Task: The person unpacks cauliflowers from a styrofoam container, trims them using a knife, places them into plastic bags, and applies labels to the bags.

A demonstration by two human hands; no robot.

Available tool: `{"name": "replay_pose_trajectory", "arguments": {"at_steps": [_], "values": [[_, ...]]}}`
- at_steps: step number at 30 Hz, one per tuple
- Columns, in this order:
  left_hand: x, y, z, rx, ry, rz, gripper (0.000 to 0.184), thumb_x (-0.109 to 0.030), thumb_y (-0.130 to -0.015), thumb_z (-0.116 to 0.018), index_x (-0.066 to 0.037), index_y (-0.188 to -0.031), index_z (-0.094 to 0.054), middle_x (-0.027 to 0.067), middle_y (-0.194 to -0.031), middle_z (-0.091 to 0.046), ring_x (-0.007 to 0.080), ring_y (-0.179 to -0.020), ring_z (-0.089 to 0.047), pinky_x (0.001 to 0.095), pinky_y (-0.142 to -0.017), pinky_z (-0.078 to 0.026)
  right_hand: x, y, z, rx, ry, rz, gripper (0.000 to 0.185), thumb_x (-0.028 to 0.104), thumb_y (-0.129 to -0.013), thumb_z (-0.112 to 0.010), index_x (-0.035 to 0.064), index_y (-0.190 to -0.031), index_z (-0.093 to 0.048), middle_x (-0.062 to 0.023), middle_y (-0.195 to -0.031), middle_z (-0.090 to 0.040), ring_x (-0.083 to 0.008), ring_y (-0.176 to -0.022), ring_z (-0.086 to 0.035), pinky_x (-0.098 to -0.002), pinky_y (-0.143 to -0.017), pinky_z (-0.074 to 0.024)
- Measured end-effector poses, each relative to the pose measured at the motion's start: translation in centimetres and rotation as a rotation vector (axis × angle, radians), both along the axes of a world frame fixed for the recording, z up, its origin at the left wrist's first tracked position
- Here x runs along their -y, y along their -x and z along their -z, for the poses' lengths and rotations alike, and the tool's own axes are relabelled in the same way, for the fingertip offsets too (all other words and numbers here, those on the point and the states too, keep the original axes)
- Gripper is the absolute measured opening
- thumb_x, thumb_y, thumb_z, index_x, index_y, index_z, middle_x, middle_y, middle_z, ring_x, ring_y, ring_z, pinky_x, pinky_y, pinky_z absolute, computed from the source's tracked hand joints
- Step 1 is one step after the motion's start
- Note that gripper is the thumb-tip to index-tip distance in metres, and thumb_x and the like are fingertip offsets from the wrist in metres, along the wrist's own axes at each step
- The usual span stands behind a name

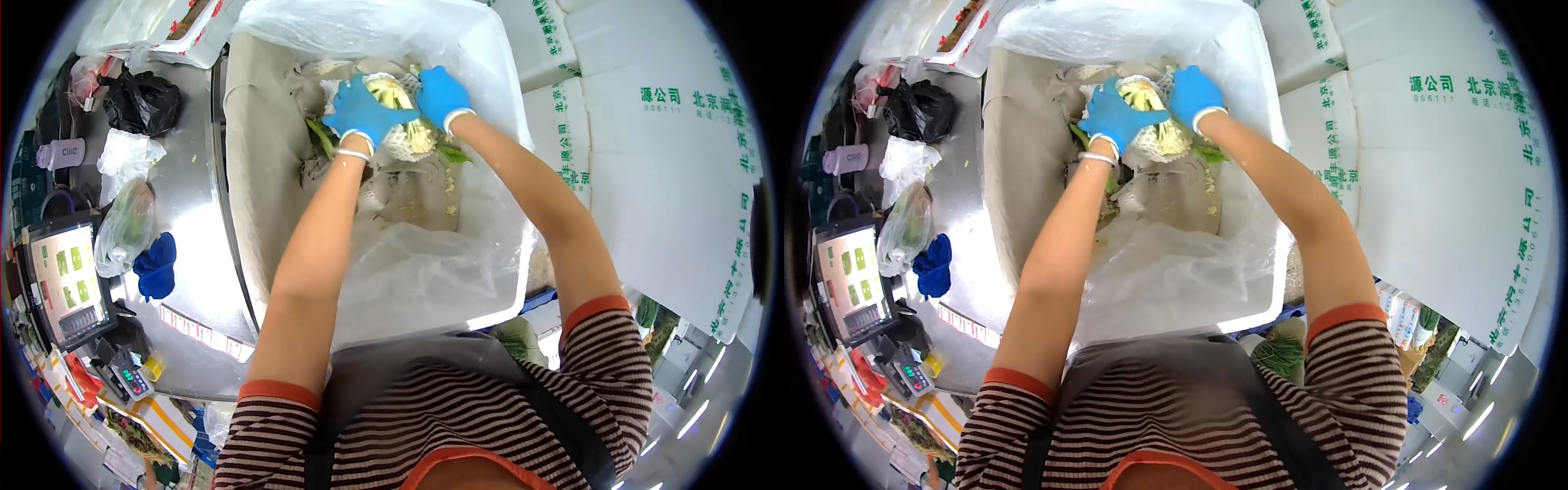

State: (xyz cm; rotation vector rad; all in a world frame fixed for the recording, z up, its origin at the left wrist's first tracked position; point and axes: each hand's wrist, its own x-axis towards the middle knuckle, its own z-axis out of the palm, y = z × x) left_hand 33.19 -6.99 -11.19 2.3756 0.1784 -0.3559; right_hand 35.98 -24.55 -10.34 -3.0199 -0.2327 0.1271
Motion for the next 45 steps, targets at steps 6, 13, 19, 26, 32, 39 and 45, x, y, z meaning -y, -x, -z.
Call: {"name": "replay_pose_trajectory", "arguments": {"at_steps": [6,13,19,26,32,39,45], "values": [[0.7,-0.7,-2.6,-0.067,-0.119,0.025,0.139,-0.072,-0.045,-0.084,-0.005,-0.152,-0.025,0.0207,-0.151,-0.037,0.0362,-0.138,-0.039,0.0618,-0.105,-0.032,0.9,2.2,-3.8,-0.178,0.078,-0.333,0.021,0.011,-0.092,-0.049,0.0063,-0.112,-0.056,-0.0201,-0.105,-0.064,-0.0354,-0.093,-0.066,-0.0446,-0.077,-0.0544],[-2.5,-0.6,0.2,0.106,0.145,0.115,0.129,-0.056,-0.041,-0.092,0.006,-0.140,-0.039,0.0257,-0.129,-0.057,0.0366,-0.118,-0.058,0.0410,-0.095,-0.050,0.6,0.4,-2.0,-0.147,-0.014,-0.567,0.020,0.012,-0.095,-0.047,0.0062,-0.109,-0.058,-0.0174,-0.104,-0.065,-0.0355,-0.093,-0.066,-0.0433,-0.076,-0.0550],[-2.8,0.1,0.9,0.121,0.147,0.025,0.113,-0.056,-0.047,-0.091,0.003,-0.133,-0.048,0.0215,-0.123,-0.060,0.0330,-0.113,-0.060,0.0419,-0.096,-0.049,0.0,0.1,-1.3,-0.183,-0.037,-0.494,0.017,0.015,-0.091,-0.053,0.0043,-0.104,-0.058,-0.0174,-0.092,-0.066,-0.0349,-0.086,-0.067,-0.0444,-0.072,-0.0551],[-1.3,-0.6,1.2,-0.021,0.087,-0.046,0.134,-0.067,-0.041,-0.087,-0.002,-0.145,-0.035,0.0236,-0.143,-0.044,0.0392,-0.132,-0.043,0.0557,-0.104,-0.037,0.3,0.8,-0.5,-0.069,0.063,-0.465,0.012,0.012,-0.091,-0.051,0.0065,-0.101,-0.055,-0.0171,-0.096,-0.064,-0.0355,-0.083,-0.066,-0.0455,-0.070,-0.0544],[-1.1,0.6,0.3,-0.049,0.030,-0.039,0.134,-0.063,-0.043,-0.089,-0.006,-0.149,-0.030,0.0219,-0.149,-0.037,0.0403,-0.137,-0.033,0.0648,-0.105,-0.029,0.7,-0.8,-1.4,-0.237,0.020,-0.526,0.020,0.014,-0.094,-0.047,0.0071,-0.111,-0.055,-0.0200,-0.102,-0.066,-0.0389,-0.088,-0.066,-0.0460,-0.074,-0.0544],[-1.2,3.0,-1.2,-0.007,0.079,-0.123,0.124,-0.050,-0.044,-0.094,-0.015,-0.146,-0.034,0.0209,-0.143,-0.042,0.0395,-0.132,-0.041,0.0608,-0.105,-0.032,-0.6,-1.7,0.3,-0.169,0.140,-0.338,0.022,0.013,-0.093,-0.046,0.0052,-0.106,-0.062,-0.0213,-0.103,-0.068,-0.0388,-0.092,-0.067,-0.0470,-0.077,-0.0545],[-3.8,4.0,-2.2,0.016,-0.186,0.241,0.095,-0.029,-0.060,-0.085,-0.027,-0.144,-0.041,0.0181,-0.141,-0.043,0.0419,-0.116,-0.055,0.0570,-0.103,-0.037,1.7,-1.7,0.2,-0.436,-0.104,0.103,0.033,0.029,-0.095,-0.047,0.0023,-0.109,-0.060,-0.0235,-0.102,-0.067,-0.0383,-0.086,-0.066,-0.0460,-0.067,-0.0535]]}}
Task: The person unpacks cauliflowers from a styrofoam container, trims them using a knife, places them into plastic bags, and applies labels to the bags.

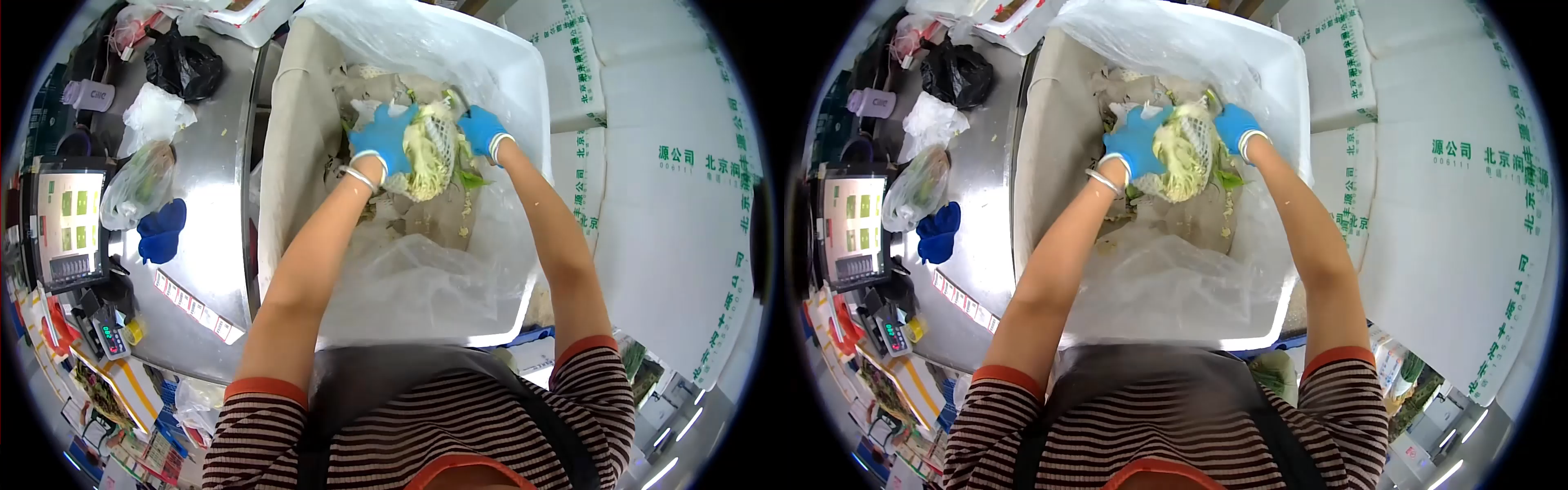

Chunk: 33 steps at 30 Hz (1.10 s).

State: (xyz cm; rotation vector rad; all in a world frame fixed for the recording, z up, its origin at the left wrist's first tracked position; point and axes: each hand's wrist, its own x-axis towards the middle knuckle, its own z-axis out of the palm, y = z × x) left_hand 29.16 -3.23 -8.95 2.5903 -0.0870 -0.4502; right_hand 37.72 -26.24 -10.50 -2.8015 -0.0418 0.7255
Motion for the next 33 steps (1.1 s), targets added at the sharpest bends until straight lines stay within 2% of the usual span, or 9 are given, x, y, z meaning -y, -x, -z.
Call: {"name": "replay_pose_trajectory", "arguments": {"at_steps": [2,5,9,14,22,25,29,30,33], "values": [[1.0,1.9,-0.7,0.097,-0.145,0.047,0.077,-0.012,-0.066,-0.073,-0.030,-0.138,-0.051,0.0179,-0.133,-0.046,0.0404,-0.106,-0.059,0.0503,-0.095,-0.046,1.7,0.4,0.0,-0.143,-0.162,0.406,0.044,0.037,-0.093,-0.056,0.0049,-0.123,-0.057,-0.0182,-0.099,-0.068,-0.0283,-0.090,-0.067,-0.0418,-0.064,-0.0547],[1.5,4.3,0.2,0.227,0.086,-0.013,0.071,-0.012,-0.060,-0.080,-0.020,-0.128,-0.059,0.0187,-0.118,-0.048,0.0399,-0.095,-0.059,0.0467,-0.084,-0.051,-1.0,4.4,-5.3,-0.017,-0.546,0.327,0.058,0.041,-0.088,-0.063,0.0048,-0.133,-0.053,-0.0224,-0.110,-0.068,-0.0325,-0.096,-0.068,-0.0401,-0.082,-0.0540],[1.4,5.7,1.3,0.277,0.180,-0.121,0.071,-0.015,-0.054,-0.088,-0.010,-0.119,-0.060,0.0195,-0.117,-0.048,0.0395,-0.097,-0.058,0.0451,-0.085,-0.051,-3.8,7.8,-4.0,0.152,-0.512,-0.389,0.076,0.049,-0.081,-0.071,0.0144,-0.143,-0.045,-0.0207,-0.115,-0.065,-0.0325,-0.096,-0.067,-0.0414,-0.087,-0.0517],[1.5,8.3,2.8,0.309,0.233,-0.190,0.075,-0.018,-0.050,-0.092,-0.006,-0.116,-0.057,0.0200,-0.113,-0.049,0.0377,-0.100,-0.056,0.0437,-0.087,-0.050,-5.4,7.2,-3.0,0.327,-0.225,-0.214,0.028,0.029,-0.083,-0.059,0.0131,-0.103,-0.071,-0.0168,-0.102,-0.069,-0.0358,-0.094,-0.065,-0.0460,-0.084,-0.0515],[-0.6,10.2,-4.7,0.347,0.382,0.013,0.065,-0.015,-0.052,-0.088,-0.004,-0.110,-0.060,0.0145,-0.108,-0.051,0.0302,-0.093,-0.058,0.0396,-0.083,-0.052,-0.3,5.2,-7.4,0.506,-0.203,0.076,0.027,0.030,-0.084,-0.056,0.0112,-0.097,-0.070,-0.0171,-0.097,-0.069,-0.0370,-0.091,-0.066,-0.0463,-0.080,-0.0525],[-1.7,10.1,-6.4,-0.010,0.964,-0.227,0.057,-0.009,-0.058,-0.086,-0.001,-0.108,-0.060,0.0124,-0.104,-0.057,0.0273,-0.089,-0.062,0.0380,-0.079,-0.055,0.6,5.1,-8.6,0.542,-0.213,0.117,0.025,0.028,-0.085,-0.056,0.0106,-0.096,-0.069,-0.0173,-0.097,-0.069,-0.0369,-0.091,-0.066,-0.0459,-0.079,-0.0526],[-2.6,11.9,-8.5,-0.500,1.549,-0.379,0.043,-0.022,-0.083,-0.067,0.000,-0.119,-0.059,0.0185,-0.109,-0.068,0.0260,-0.100,-0.067,0.0382,-0.089,-0.055,0.8,4.1,-9.2,0.773,-0.238,0.250,0.022,0.024,-0.087,-0.055,0.0101,-0.099,-0.067,-0.0188,-0.101,-0.068,-0.0380,-0.090,-0.066,-0.0460,-0.079,-0.0524],[-2.6,12.4,-7.8,-0.606,1.645,-0.468,0.047,-0.033,-0.096,-0.051,-0.003,-0.132,-0.053,0.0168,-0.128,-0.061,0.0266,-0.114,-0.062,0.0405,-0.098,-0.051,0.9,4.2,-9.8,0.776,-0.231,0.240,0.022,0.022,-0.087,-0.054,0.0098,-0.101,-0.066,-0.0190,-0.104,-0.067,-0.0388,-0.091,-0.066,-0.0464,-0.080,-0.0524],[-1.9,14.9,-7.9,-0.427,1.895,-0.353,0.048,-0.036,-0.102,-0.040,-0.008,-0.140,-0.046,0.0112,-0.139,-0.055,0.0277,-0.124,-0.055,0.0427,-0.104,-0.046,2.2,1.7,-8.3,0.919,-0.225,0.330,0.023,0.023,-0.088,-0.053,0.0098,-0.103,-0.065,-0.0187,-0.105,-0.067,-0.0390,-0.092,-0.066,-0.0474,-0.081,-0.0522]]}}
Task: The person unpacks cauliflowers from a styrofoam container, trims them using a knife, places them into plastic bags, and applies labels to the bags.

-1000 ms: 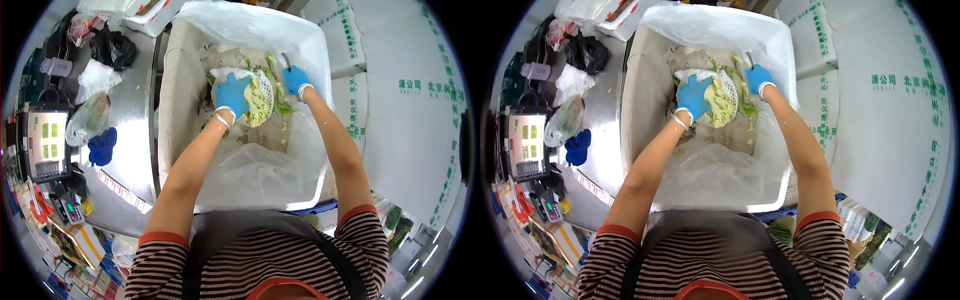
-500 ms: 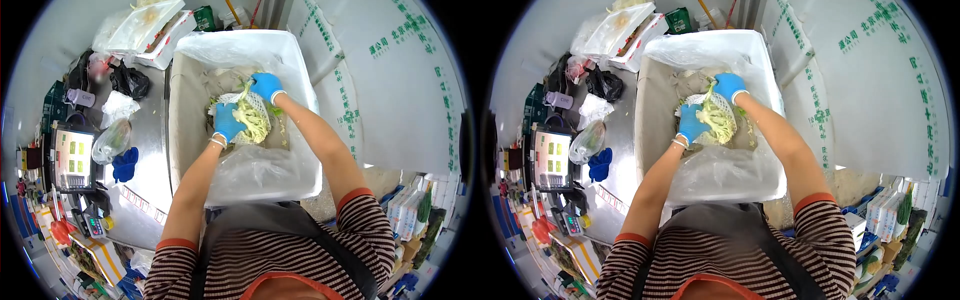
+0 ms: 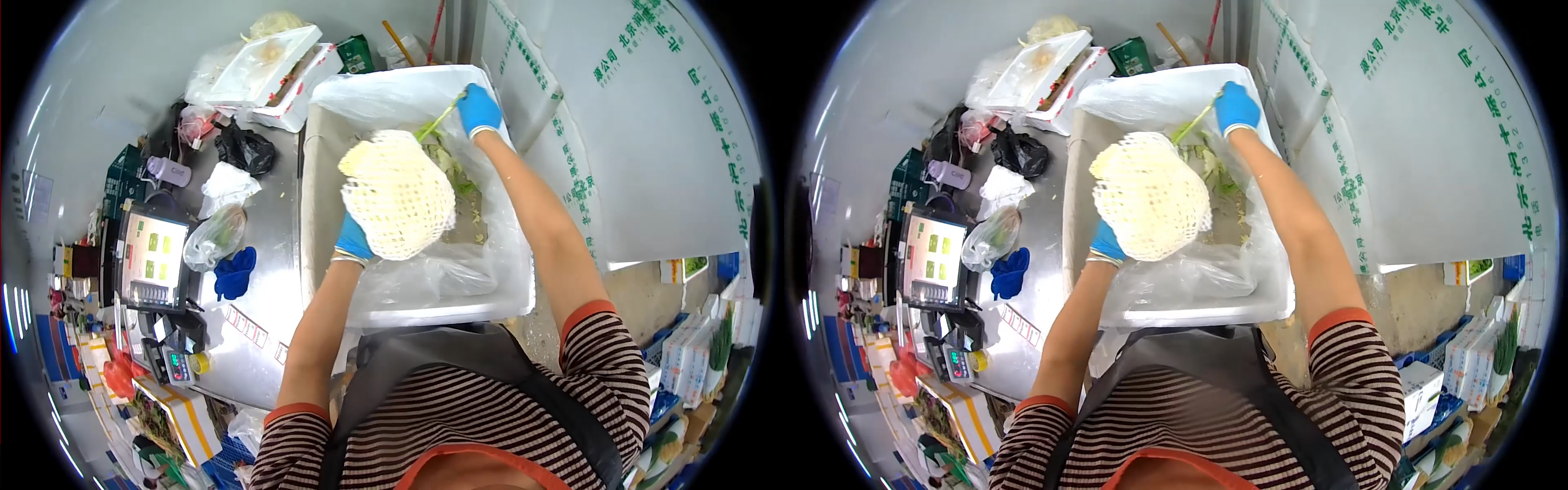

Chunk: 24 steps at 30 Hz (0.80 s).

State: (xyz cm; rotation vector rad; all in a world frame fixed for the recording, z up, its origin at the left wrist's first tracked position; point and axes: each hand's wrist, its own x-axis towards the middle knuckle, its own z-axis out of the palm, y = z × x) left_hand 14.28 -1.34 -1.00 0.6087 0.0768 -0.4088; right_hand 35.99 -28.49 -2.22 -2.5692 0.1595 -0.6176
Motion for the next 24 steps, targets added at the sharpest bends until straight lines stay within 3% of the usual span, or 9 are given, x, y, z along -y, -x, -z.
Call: {"name": "replay_pose_trajectory", "arguments": {"at_steps": [1,7,10,12,13,14,18,21,24], "values": [[-0.3,0.4,0.9,-0.042,0.122,-0.024,0.050,-0.039,-0.105,-0.031,-0.011,-0.145,-0.040,0.0084,-0.145,-0.049,0.0276,-0.129,-0.050,0.0427,-0.108,-0.043,0.7,-0.2,-0.9,-0.007,-0.009,-0.001,0.023,0.024,-0.089,-0.052,0.0096,-0.103,-0.064,-0.0191,-0.106,-0.067,-0.0395,-0.093,-0.065,-0.0482,-0.081,-0.0520],[-2.2,2.1,2.2,-0.011,0.326,-0.136,0.049,-0.039,-0.105,-0.032,-0.012,-0.145,-0.040,0.0086,-0.145,-0.049,0.0275,-0.129,-0.050,0.0424,-0.108,-0.042,4.2,-0.7,-4.2,0.038,-0.117,0.155,0.029,0.026,-0.091,-0.050,0.0057,-0.108,-0.062,-0.0226,-0.110,-0.065,-0.0422,-0.098,-0.063,-0.0497,-0.083,-0.0512],[-3.6,2.9,2.0,0.023,0.365,-0.185,0.049,-0.039,-0.105,-0.032,-0.012,-0.145,-0.040,0.0086,-0.145,-0.049,0.0274,-0.129,-0.050,0.0423,-0.109,-0.042,4.3,0.3,-5.6,-0.130,0.007,-0.077,0.036,0.028,-0.091,-0.054,0.0073,-0.119,-0.061,-0.0217,-0.115,-0.065,-0.0412,-0.100,-0.064,-0.0482,-0.085,-0.0515],[-4.1,3.4,1.8,0.045,0.384,-0.205,0.049,-0.039,-0.105,-0.032,-0.012,-0.145,-0.040,0.0087,-0.145,-0.049,0.0274,-0.129,-0.050,0.0423,-0.109,-0.042,3.8,0.7,-3.8,-0.402,0.199,-0.595,0.051,0.038,-0.087,-0.064,0.0081,-0.129,-0.059,-0.0202,-0.119,-0.065,-0.0387,-0.100,-0.065,-0.0470,-0.087,-0.0511],[-4.4,3.7,1.6,0.053,0.395,-0.215,0.049,-0.039,-0.105,-0.032,-0.012,-0.145,-0.040,0.0087,-0.145,-0.049,0.0274,-0.129,-0.050,0.0422,-0.109,-0.042,0.9,5.0,-7.9,-0.615,0.078,-0.598,0.070,0.047,-0.081,-0.072,0.0088,-0.136,-0.055,-0.0183,-0.121,-0.065,-0.0349,-0.101,-0.067,-0.0435,-0.084,-0.0532],[-4.5,4.0,1.5,0.064,0.405,-0.219,0.049,-0.039,-0.105,-0.032,-0.012,-0.145,-0.040,0.0087,-0.145,-0.049,0.0274,-0.129,-0.050,0.0422,-0.109,-0.042,0.5,5.3,-6.7,-0.427,0.097,-0.718,0.077,0.052,-0.078,-0.074,0.0072,-0.137,-0.053,-0.0179,-0.116,-0.067,-0.0304,-0.095,-0.068,-0.0381,-0.075,-0.0556],[-5.3,5.1,1.0,0.101,0.462,-0.231,0.049,-0.039,-0.105,-0.032,-0.012,-0.145,-0.040,0.0088,-0.145,-0.049,0.0273,-0.129,-0.050,0.0420,-0.110,-0.041,-4.9,11.2,-12.7,-0.758,-0.582,-0.918,0.072,0.046,-0.084,-0.071,0.0062,-0.140,-0.051,-0.0107,-0.112,-0.066,-0.0159,-0.068,-0.056,-0.0307,-0.061,-0.0533],[-5.9,6.1,0.1,0.181,0.553,-0.186,0.049,-0.039,-0.105,-0.032,-0.012,-0.145,-0.040,0.0089,-0.145,-0.049,0.0273,-0.129,-0.050,0.0419,-0.110,-0.041,-7.3,12.1,-11.8,-0.771,-0.548,-1.184,0.065,0.038,-0.090,-0.065,0.0016,-0.141,-0.047,-0.0085,-0.130,-0.060,-0.0120,-0.078,-0.056,-0.0242,-0.067,-0.0523],[-5.8,7.8,-2.0,0.299,0.581,-0.119,0.049,-0.039,-0.105,-0.032,-0.012,-0.145,-0.041,0.0090,-0.145,-0.049,0.0272,-0.129,-0.050,0.0418,-0.110,-0.040,-8.8,13.0,-9.8,-0.855,-0.559,-1.347,0.058,0.034,-0.092,-0.063,-0.0001,-0.137,-0.050,-0.0081,-0.122,-0.063,-0.0120,-0.083,-0.057,-0.0297,-0.076,-0.0529]]}}
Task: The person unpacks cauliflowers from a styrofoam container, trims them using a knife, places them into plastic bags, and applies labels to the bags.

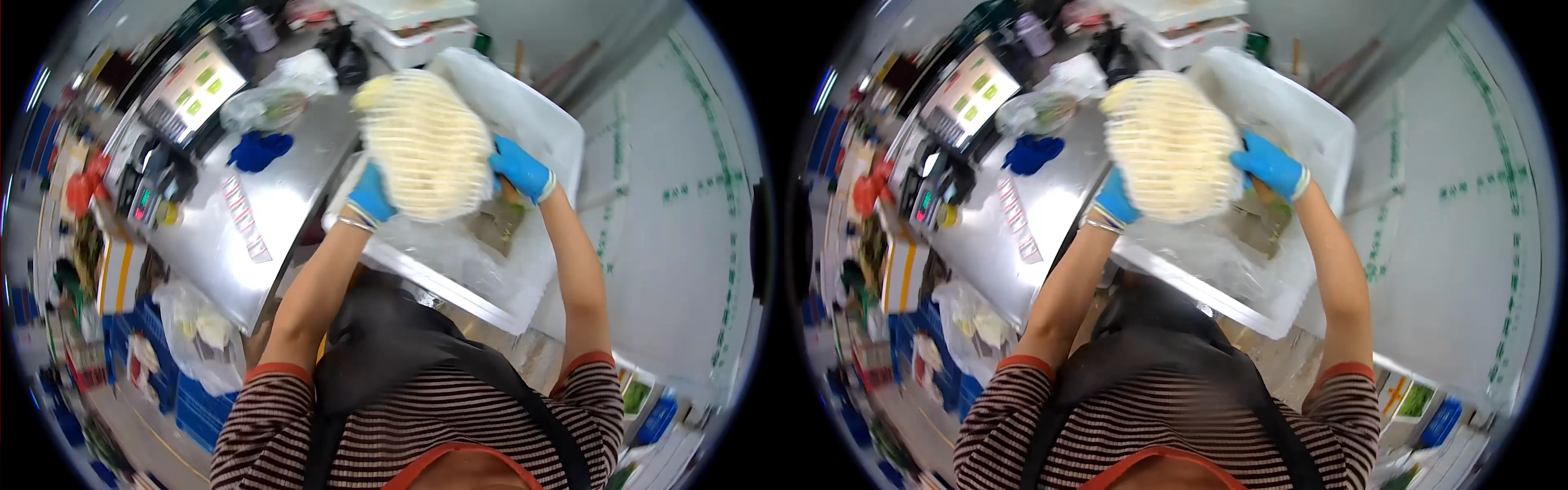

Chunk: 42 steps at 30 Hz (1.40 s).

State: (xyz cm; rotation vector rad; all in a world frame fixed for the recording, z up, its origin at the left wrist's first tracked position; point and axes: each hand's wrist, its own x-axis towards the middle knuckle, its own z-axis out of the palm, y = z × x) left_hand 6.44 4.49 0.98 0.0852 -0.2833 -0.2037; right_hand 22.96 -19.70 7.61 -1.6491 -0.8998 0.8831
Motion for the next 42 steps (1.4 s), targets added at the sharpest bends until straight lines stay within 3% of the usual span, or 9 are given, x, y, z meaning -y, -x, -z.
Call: {"name": "replay_pose_trajectory", "arguments": {"at_steps": [5,8,14,16,19,26,30,34,42], "values": [[-0.9,9.1,-8.4,0.213,-1.409,-0.880,0.072,-0.030,-0.086,-0.073,-0.001,-0.142,-0.040,0.0156,-0.137,-0.052,0.0249,-0.118,-0.058,0.0364,-0.100,-0.050,-0.6,1.9,7.3,-0.809,-0.247,0.128,0.056,0.037,-0.098,-0.048,0.0002,-0.140,-0.045,-0.0147,-0.139,-0.053,-0.0268,-0.126,-0.052,-0.0415,-0.108,-0.0423],[-5.0,17.7,-12.7,-0.287,-0.698,-0.252,0.069,-0.035,-0.092,-0.067,-0.005,-0.146,-0.036,0.0172,-0.130,-0.055,0.0213,-0.097,-0.066,0.0319,-0.081,-0.058,-5.4,8.6,3.9,-0.895,-0.361,-0.119,0.056,0.038,-0.098,-0.044,0.0023,-0.142,-0.043,-0.0139,-0.140,-0.052,-0.0268,-0.125,-0.053,-0.0410,-0.107,-0.0426],[-13.8,38.6,-7.6,-0.986,-1.565,-1.286,0.061,-0.039,-0.086,-0.073,-0.003,-0.131,-0.054,0.0144,-0.101,-0.065,0.0229,-0.067,-0.063,0.0311,-0.065,-0.054,-19.0,23.9,5.8,-0.979,0.049,-0.209,0.056,0.038,-0.097,-0.048,0.0043,-0.142,-0.044,-0.0126,-0.138,-0.054,-0.0254,-0.122,-0.055,-0.0401,-0.104,-0.0445],[-17.9,47.1,-3.1,-1.466,-1.987,-1.882,0.075,-0.035,-0.077,-0.079,-0.001,-0.136,-0.048,0.0226,-0.122,-0.058,0.0329,-0.100,-0.061,0.0372,-0.087,-0.050,-23.8,31.0,7.9,-1.054,0.224,-0.284,0.056,0.038,-0.096,-0.049,0.0050,-0.141,-0.045,-0.0122,-0.138,-0.054,-0.0249,-0.121,-0.055,-0.0398,-0.103,-0.0451],[-20.2,59.9,5.8,-2.407,-2.213,-1.430,0.081,-0.035,-0.071,-0.081,0.000,-0.136,-0.047,0.0266,-0.128,-0.054,0.0346,-0.109,-0.057,0.0430,-0.092,-0.047,-30.0,42.1,12.0,-1.165,0.475,-0.380,0.056,0.038,-0.095,-0.051,0.0060,-0.141,-0.045,-0.0116,-0.137,-0.055,-0.0242,-0.119,-0.056,-0.0393,-0.101,-0.0461],[-20.2,75.0,10.2,-1.975,-0.552,-1.665,0.025,-0.015,-0.097,-0.051,0.000,-0.114,-0.061,-0.0039,-0.071,-0.048,0.0061,-0.058,-0.044,0.0239,-0.049,-0.039,-43.4,63.7,22.3,-1.166,0.866,-0.494,0.055,0.036,-0.090,-0.059,0.0058,-0.135,-0.051,-0.0117,-0.128,-0.060,-0.0240,-0.107,-0.062,-0.0380,-0.091,-0.0514],[-18.8,74.2,6.6,-1.892,-0.832,-1.500,0.023,-0.014,-0.098,-0.051,-0.001,-0.114,-0.061,-0.0053,-0.072,-0.047,0.0044,-0.061,-0.041,0.0212,-0.053,-0.036,-55.1,75.0,27.9,-0.641,0.730,-0.713,0.046,0.031,-0.085,-0.065,0.0001,-0.119,-0.060,-0.0122,-0.094,-0.066,-0.0194,-0.073,-0.063,-0.0388,-0.061,-0.0515],[-18.8,73.5,8.5,-1.919,-0.615,-1.629,0.021,-0.011,-0.098,-0.052,0.000,-0.114,-0.060,-0.0047,-0.074,-0.048,0.0044,-0.064,-0.041,0.0218,-0.056,-0.035,-60.6,82.3,32.5,0.452,0.442,-0.950,0.048,0.039,-0.082,-0.064,0.0052,-0.116,-0.068,-0.0222,-0.120,-0.065,-0.0350,-0.107,-0.065,-0.0438,-0.089,-0.0508],[-24.4,77.8,9.0,-2.173,-1.781,-0.989,0.039,-0.026,-0.096,-0.058,0.007,-0.116,-0.058,0.0286,-0.107,-0.063,0.0383,-0.092,-0.060,0.0445,-0.086,-0.048,-50.7,70.7,28.3,0.101,0.347,-0.945,0.066,0.055,-0.081,-0.067,0.0051,-0.124,-0.060,-0.0191,-0.096,-0.071,-0.0364,-0.085,-0.067,-0.0429,-0.076,-0.0524]]}}
